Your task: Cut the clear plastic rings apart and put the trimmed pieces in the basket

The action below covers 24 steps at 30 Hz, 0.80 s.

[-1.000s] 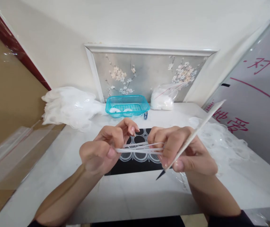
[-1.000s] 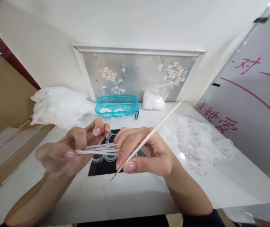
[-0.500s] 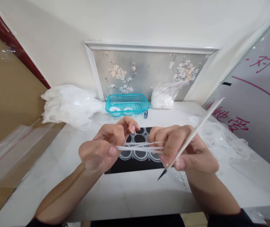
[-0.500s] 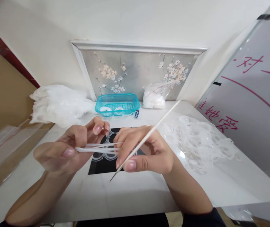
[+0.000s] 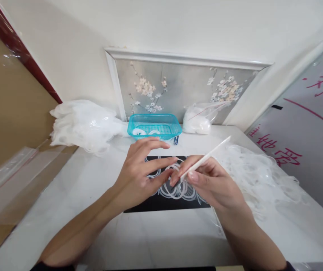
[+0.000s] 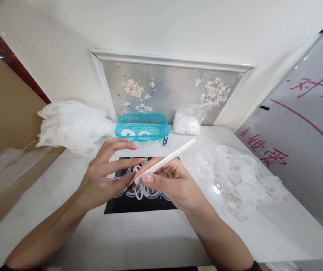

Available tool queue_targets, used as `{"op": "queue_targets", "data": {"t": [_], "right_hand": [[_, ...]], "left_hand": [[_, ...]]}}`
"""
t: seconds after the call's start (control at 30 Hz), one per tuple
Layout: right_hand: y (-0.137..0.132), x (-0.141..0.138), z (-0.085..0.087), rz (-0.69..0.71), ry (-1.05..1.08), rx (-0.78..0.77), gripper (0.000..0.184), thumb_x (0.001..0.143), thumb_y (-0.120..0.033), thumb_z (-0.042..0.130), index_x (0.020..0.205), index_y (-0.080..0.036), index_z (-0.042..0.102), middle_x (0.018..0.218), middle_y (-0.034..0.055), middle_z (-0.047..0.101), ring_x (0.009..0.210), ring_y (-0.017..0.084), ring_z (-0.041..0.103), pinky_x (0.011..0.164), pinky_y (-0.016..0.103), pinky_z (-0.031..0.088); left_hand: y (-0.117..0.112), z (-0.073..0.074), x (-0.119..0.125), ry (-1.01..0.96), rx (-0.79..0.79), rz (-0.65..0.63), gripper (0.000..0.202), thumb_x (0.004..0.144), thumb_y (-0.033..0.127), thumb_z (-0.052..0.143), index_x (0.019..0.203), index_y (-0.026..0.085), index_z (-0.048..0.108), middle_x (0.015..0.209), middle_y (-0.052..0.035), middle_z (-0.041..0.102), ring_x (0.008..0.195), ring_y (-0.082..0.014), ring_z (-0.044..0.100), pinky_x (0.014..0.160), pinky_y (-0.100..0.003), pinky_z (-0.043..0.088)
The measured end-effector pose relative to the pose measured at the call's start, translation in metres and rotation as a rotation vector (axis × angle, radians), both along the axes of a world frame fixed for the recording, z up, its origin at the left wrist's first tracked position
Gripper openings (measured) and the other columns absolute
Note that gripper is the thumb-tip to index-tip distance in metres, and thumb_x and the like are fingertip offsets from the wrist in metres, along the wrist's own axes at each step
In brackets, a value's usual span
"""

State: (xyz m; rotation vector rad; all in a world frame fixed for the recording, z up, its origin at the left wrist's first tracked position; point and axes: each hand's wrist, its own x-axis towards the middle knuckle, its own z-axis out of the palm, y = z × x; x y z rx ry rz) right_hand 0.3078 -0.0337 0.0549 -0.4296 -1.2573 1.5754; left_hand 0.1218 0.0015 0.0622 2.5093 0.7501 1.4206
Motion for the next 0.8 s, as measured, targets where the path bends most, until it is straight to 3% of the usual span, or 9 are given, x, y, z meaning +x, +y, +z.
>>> {"op": "queue_targets", "data": {"t": [0.2, 0.4, 0.6, 0.8], "right_hand": [[0.011, 0.003, -0.002, 0.02, -0.133, 0.011, 0.011, 0.085, -0.029, 0.068, 0.09, -0.023, 0.076, 0.078, 0.002, 0.074, 0.077, 0.014, 0.066, 0.073, 0.027, 0.051], [0.022, 0.001, -0.008, -0.061, -0.115, 0.029, 0.009, 0.083, -0.026, 0.069, 0.088, -0.025, 0.077, 0.08, 0.0006, 0.073, 0.077, 0.013, 0.066, 0.074, 0.027, 0.052], [0.029, 0.002, -0.016, 0.003, -0.126, 0.002, 0.01, 0.083, -0.03, 0.07, 0.088, -0.025, 0.077, 0.079, 0.0009, 0.073, 0.076, 0.014, 0.067, 0.075, 0.028, 0.052], [0.036, 0.0, -0.024, 0.015, -0.178, -0.019, 0.009, 0.083, -0.028, 0.07, 0.087, -0.026, 0.077, 0.079, -0.0001, 0.073, 0.077, 0.013, 0.067, 0.073, 0.027, 0.052]], "left_hand": [[0.004, -0.002, 0.001, 0.072, 0.095, 0.05, 0.012, 0.087, 0.022, 0.064, 0.094, 0.024, 0.073, 0.11, -0.0067, 0.067, 0.112, -0.023, 0.057, 0.095, -0.046, 0.047], [0.015, -0.008, -0.003, 0.209, 0.127, 0.234, 0.01, 0.087, 0.025, 0.065, 0.084, 0.024, 0.074, 0.107, -0.0044, 0.069, 0.109, -0.0254, 0.058, 0.094, -0.048, 0.044], [0.029, -0.016, -0.005, 0.241, -0.067, 0.004, 0.025, 0.089, 0.031, 0.062, 0.111, 0.024, 0.069, 0.118, -0.0083, 0.063, 0.114, -0.0237, 0.054, 0.098, -0.044, 0.044], [0.046, -0.025, -0.006, 0.325, -0.134, -0.104, 0.02, 0.091, 0.028, 0.057, 0.106, 0.028, 0.071, 0.119, -0.0058, 0.061, 0.114, -0.0217, 0.053, 0.1, -0.042, 0.041]]}}
